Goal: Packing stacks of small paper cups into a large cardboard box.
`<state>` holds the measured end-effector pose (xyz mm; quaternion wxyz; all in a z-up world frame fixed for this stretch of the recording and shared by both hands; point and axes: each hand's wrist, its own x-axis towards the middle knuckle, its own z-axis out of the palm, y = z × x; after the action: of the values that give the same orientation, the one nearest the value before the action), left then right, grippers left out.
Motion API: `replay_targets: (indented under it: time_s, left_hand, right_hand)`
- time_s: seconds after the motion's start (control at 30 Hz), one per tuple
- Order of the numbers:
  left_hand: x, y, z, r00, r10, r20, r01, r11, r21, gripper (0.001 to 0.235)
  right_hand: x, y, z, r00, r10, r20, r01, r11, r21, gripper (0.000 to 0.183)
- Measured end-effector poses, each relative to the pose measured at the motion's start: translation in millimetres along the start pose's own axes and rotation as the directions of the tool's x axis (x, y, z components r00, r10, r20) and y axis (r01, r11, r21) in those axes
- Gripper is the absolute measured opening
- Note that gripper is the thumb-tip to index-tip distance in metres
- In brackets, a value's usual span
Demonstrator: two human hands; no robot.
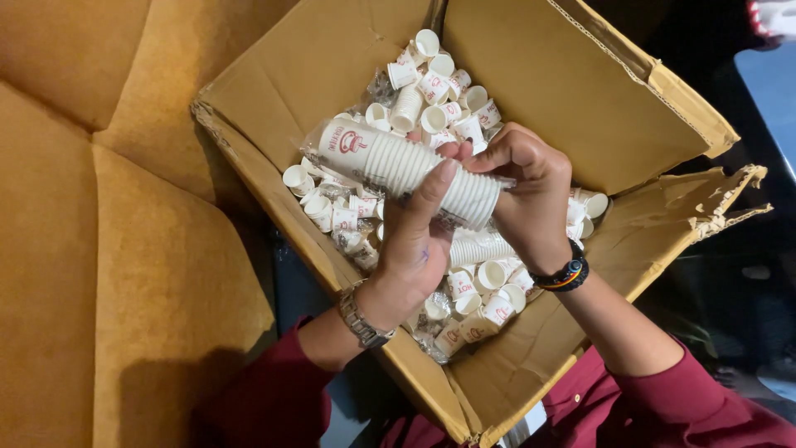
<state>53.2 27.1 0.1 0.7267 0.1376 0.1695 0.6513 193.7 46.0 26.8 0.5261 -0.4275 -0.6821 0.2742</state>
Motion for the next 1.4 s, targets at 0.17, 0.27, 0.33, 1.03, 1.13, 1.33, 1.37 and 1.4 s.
replay_targets:
  time_s: [0.17, 0.27, 0.33, 1.03, 1.13, 1.33, 1.37, 1.4]
  left_hand:
    - [0, 1, 1, 0.996, -0.073, 0.051, 0.071, 0.997, 0.033, 0.074]
    - [0, 8, 6, 0.996, -0.068, 0.06, 0.069, 0.997, -0.022, 0.068]
    - [3, 14, 8, 0.997, -0.08, -0.001, 0.079, 0.992, -0.099, 0.063]
    - [-4, 3, -15, 0.97, -0.241, -0.005, 0.241, 0.966, 0.092, 0.05]
    - [-7, 7, -15, 0.954, -0.298, -0.022, 0.299, 0.952, 0.058, 0.058]
    - [5, 6, -10, 0.904, -0.427, 0.004, 0.418, 0.887, 0.195, 0.074]
    - [8, 7, -6, 0.905, -0.425, 0.003, 0.417, 0.889, 0.189, 0.074]
    - [9, 8, -2, 0.904, -0.427, 0.008, 0.419, 0.889, 0.183, 0.069]
  right_hand:
    - [-7, 1, 4, 0.998, -0.02, -0.056, 0.019, 1.0, -0.009, 0.022]
    - [-10, -2, 2, 0.995, -0.085, -0.051, 0.081, 0.994, -0.075, 0.023]
    - [-7, -5, -2, 0.987, -0.158, 0.03, 0.161, 0.973, -0.165, 0.025]
    - [18, -34, -39, 0.954, -0.062, 0.293, 0.097, 0.99, -0.106, 0.026]
    - [12, -7, -59, 0.915, -0.011, 0.403, 0.027, 0.999, -0.035, 0.029]
    - [20, 0, -69, 0.92, 0.018, 0.392, 0.036, 0.991, -0.13, 0.017]
    - [20, 4, -66, 0.918, 0.02, 0.397, 0.035, 0.991, -0.132, 0.017]
    - [20, 7, -63, 0.931, 0.015, 0.365, 0.058, 0.98, -0.188, 0.018]
